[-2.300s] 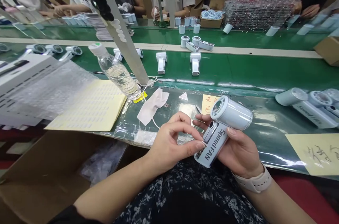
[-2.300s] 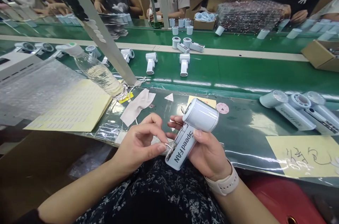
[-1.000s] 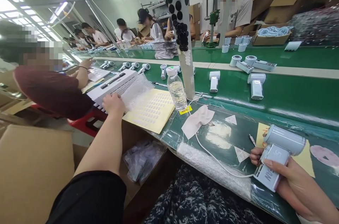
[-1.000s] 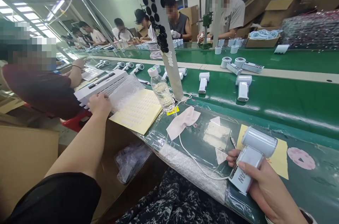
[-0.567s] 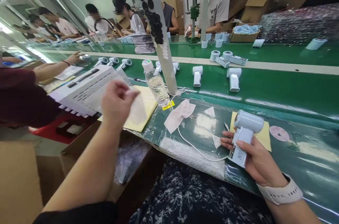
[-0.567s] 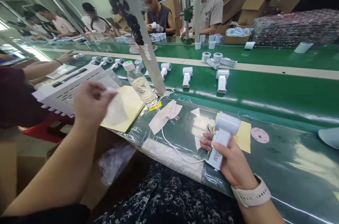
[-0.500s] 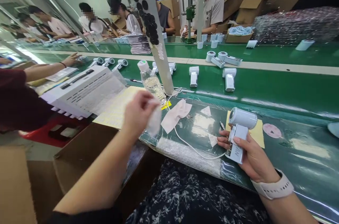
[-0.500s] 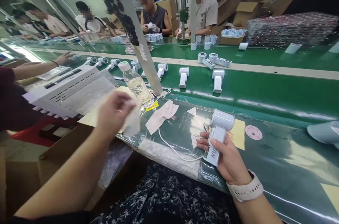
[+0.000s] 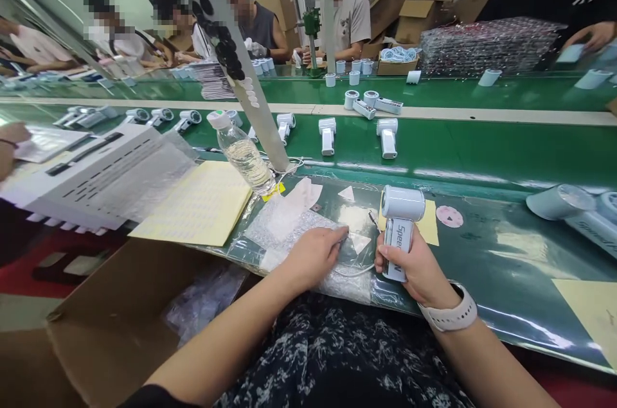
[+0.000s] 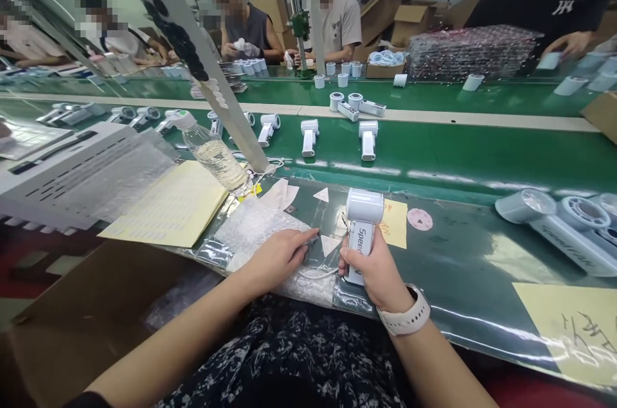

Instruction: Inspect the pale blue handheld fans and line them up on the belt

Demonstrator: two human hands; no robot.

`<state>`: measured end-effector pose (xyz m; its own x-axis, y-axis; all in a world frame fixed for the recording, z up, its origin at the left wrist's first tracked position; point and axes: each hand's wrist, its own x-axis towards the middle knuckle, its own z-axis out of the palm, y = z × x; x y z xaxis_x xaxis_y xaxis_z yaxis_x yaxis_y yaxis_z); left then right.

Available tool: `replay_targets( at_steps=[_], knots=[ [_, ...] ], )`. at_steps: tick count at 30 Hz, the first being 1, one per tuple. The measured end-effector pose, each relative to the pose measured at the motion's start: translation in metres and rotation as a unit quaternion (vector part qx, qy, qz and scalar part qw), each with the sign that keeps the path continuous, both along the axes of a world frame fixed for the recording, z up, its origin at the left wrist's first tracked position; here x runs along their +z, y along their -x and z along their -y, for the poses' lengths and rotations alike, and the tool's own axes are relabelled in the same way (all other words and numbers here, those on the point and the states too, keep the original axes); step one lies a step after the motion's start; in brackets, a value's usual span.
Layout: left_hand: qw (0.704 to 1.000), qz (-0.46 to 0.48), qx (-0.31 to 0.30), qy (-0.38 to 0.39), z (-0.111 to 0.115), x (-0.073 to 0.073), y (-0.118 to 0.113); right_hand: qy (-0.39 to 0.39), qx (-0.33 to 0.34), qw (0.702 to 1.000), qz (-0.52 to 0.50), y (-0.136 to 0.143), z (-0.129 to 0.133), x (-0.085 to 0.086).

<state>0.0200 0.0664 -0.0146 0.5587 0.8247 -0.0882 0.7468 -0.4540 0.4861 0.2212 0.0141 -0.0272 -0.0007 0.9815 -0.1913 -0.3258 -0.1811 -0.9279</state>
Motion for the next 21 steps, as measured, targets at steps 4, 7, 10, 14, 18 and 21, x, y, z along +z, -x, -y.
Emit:
replay_targets(
  at_steps=[4,7,10,14,18,21],
  knots=[
    [0.975,0.168,0.085,0.12,-0.002,0.0,0.01,-0.003,0.077,0.979,0.189,0.006,0.006,0.003],
    [0.906,0.34,0.154,0.199,-0.007,-0.004,0.014,-0.054,0.142,0.934,0.323,0.013,0.005,0.013],
    [0.819,0.452,0.229,0.267,-0.016,-0.006,0.018,-0.092,0.181,0.893,0.402,0.02,-0.001,0.026],
    [0.818,0.46,0.244,0.247,-0.023,0.01,0.029,-0.121,0.216,0.848,0.469,0.031,-0.007,0.037],
    [0.966,0.233,0.109,0.038,0.0,0.042,0.03,-0.15,0.257,0.781,0.549,0.04,-0.006,0.038],
    [0.988,0.067,-0.081,-0.109,0.024,0.06,0.02,-0.181,0.22,0.774,0.565,0.045,-0.006,0.04]
  ],
)
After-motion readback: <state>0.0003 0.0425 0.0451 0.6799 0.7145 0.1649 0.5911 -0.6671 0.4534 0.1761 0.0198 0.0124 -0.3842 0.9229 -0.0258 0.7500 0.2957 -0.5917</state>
